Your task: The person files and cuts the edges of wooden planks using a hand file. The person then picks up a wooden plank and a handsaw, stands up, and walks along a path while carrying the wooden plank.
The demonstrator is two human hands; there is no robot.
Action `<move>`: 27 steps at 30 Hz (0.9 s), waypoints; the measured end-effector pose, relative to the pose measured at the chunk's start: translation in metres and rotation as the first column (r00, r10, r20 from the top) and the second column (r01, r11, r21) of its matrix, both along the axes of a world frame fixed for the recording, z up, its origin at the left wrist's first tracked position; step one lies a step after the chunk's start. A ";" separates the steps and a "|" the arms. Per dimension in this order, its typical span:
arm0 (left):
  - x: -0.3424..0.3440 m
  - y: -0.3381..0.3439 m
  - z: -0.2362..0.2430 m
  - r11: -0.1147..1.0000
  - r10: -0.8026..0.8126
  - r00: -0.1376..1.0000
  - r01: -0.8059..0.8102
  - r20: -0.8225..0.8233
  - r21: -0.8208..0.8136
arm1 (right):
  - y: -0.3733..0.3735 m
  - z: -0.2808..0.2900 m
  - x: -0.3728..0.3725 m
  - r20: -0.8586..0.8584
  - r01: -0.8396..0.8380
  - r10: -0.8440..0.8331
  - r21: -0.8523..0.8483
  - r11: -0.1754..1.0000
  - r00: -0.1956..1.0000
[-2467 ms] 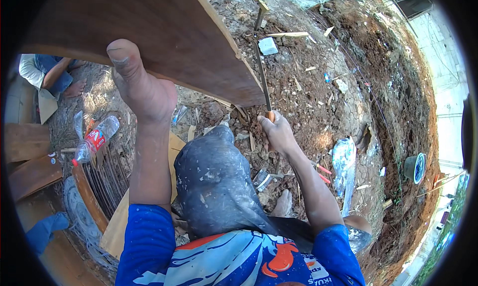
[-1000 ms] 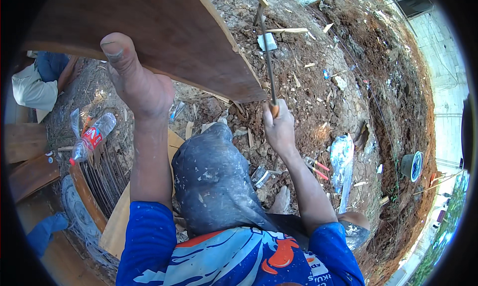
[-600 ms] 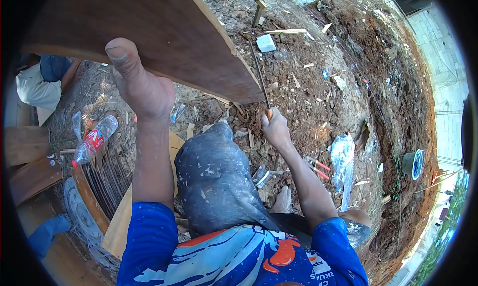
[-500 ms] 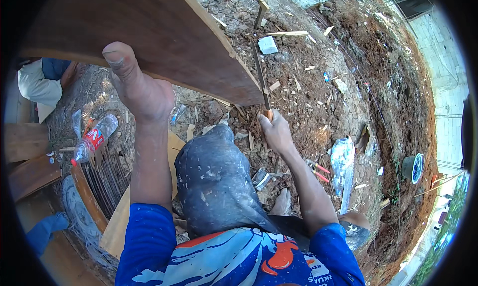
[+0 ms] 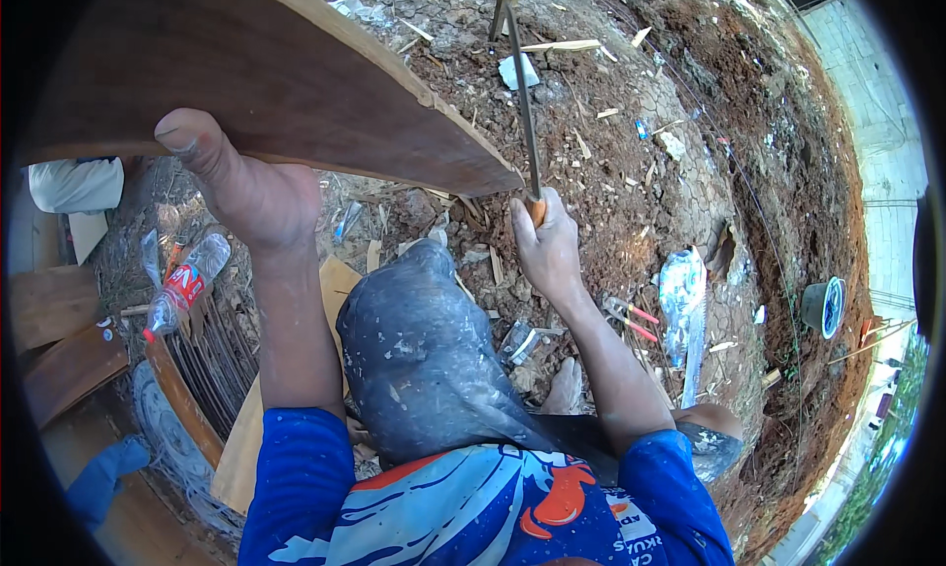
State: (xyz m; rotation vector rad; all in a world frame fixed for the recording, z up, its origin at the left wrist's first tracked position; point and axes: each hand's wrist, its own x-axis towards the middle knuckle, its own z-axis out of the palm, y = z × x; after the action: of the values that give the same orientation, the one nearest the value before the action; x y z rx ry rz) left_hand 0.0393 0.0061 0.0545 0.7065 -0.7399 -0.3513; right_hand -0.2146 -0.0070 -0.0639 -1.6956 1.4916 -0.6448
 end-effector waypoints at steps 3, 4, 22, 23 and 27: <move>-0.001 -0.004 0.003 1.000 0.004 1.000 -0.004 0.014 -0.027 | -0.005 -0.048 -0.018 -0.153 -0.027 0.041 0.091 0.995 0.987; 0.002 -0.002 0.002 1.000 -0.006 1.000 0.007 0.026 -0.021 | -0.002 -0.047 -0.017 -0.148 -0.034 0.051 0.114 0.993 0.988; 0.080 0.021 -0.038 0.994 -0.077 0.993 0.083 -0.094 0.065 | 0.007 0.049 -0.054 0.943 -0.797 -0.330 0.225 0.560 0.035; 0.078 0.022 -0.039 0.997 -0.029 0.993 0.036 -0.111 0.066 | 0.010 0.053 -0.054 0.941 -0.814 -0.339 0.190 0.548 -0.008; 0.073 0.027 -0.033 0.997 -0.038 0.992 0.046 -0.119 0.067 | 0.015 0.066 -0.055 0.916 -0.856 -0.386 0.112 0.505 -0.108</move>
State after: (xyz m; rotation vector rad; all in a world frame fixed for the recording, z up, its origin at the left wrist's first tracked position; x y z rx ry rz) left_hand 0.1119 0.0328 0.0211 0.7299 -0.6341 -0.4549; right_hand -0.2695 0.0084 0.0021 -0.2502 -0.0456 -0.5071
